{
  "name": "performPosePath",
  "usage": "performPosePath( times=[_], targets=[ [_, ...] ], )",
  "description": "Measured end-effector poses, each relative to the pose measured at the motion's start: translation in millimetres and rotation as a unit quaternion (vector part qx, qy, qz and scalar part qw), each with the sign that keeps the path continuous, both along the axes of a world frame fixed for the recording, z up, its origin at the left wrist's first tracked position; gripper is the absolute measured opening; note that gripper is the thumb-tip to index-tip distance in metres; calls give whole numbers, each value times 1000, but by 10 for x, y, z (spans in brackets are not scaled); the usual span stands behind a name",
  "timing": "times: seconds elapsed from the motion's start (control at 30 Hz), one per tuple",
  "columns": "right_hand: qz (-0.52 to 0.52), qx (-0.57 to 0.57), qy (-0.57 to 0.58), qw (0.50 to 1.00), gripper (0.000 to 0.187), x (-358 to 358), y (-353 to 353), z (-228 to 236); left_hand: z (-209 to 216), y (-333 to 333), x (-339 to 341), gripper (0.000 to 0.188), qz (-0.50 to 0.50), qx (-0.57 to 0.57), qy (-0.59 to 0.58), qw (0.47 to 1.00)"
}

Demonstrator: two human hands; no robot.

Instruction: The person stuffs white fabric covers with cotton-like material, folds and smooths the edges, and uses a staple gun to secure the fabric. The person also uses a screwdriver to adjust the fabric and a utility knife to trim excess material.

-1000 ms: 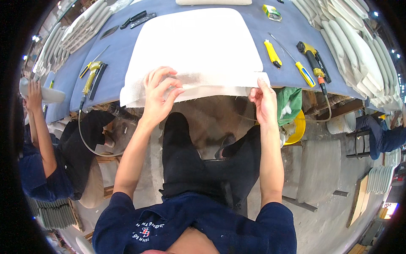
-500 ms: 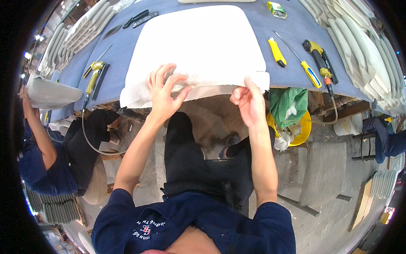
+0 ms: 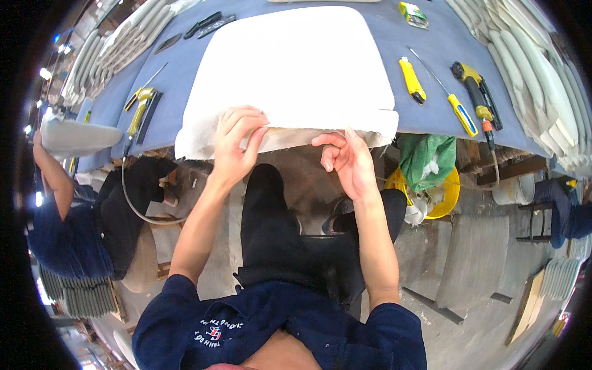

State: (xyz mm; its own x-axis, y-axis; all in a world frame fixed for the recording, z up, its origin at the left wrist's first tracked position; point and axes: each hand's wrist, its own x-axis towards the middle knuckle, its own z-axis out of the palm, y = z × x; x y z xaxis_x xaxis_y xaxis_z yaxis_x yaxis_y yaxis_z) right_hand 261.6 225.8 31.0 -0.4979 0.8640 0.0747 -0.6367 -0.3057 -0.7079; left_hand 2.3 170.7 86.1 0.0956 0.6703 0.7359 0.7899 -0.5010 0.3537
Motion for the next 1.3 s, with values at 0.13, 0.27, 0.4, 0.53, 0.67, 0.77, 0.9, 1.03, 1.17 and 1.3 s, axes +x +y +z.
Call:
performPosePath(
  times=[0.13,0.27,0.4,0.53,0.67,0.77,0.9,1.03,1.17,1.3],
  targets=[
    [-45,11,-11,999,51,184,174,-61,359,-70,72,16,-143,-37,56,988],
    [-95,-13,-85,992,49,194,291,207,551,326,49,21,-89,-75,112,987],
    [-58,77,-261,961,52,531,446,-26,559,822,59,49,-82,-175,182,964],
    [13,149,-334,931,59,742,545,-185,595,1045,223,57,-40,-226,288,930],
    [5,165,-328,930,60,764,595,-343,646,1299,331,58,-66,-237,308,919],
    [10,176,-315,933,56,739,661,-358,665,1535,456,58,-79,-232,335,910],
    [14,204,-280,938,48,721,762,-473,589,1980,796,55,-111,-194,370,902],
    [27,231,-255,939,45,748,854,-569,430,2117,1118,51,-88,-150,395,902],
    [59,219,-244,943,45,755,878,-703,438,1881,1243,51,-33,-165,419,892],
    [57,227,-239,942,39,755,892,-830,435,1585,1469,53,2,-186,418,889]
  ],
)
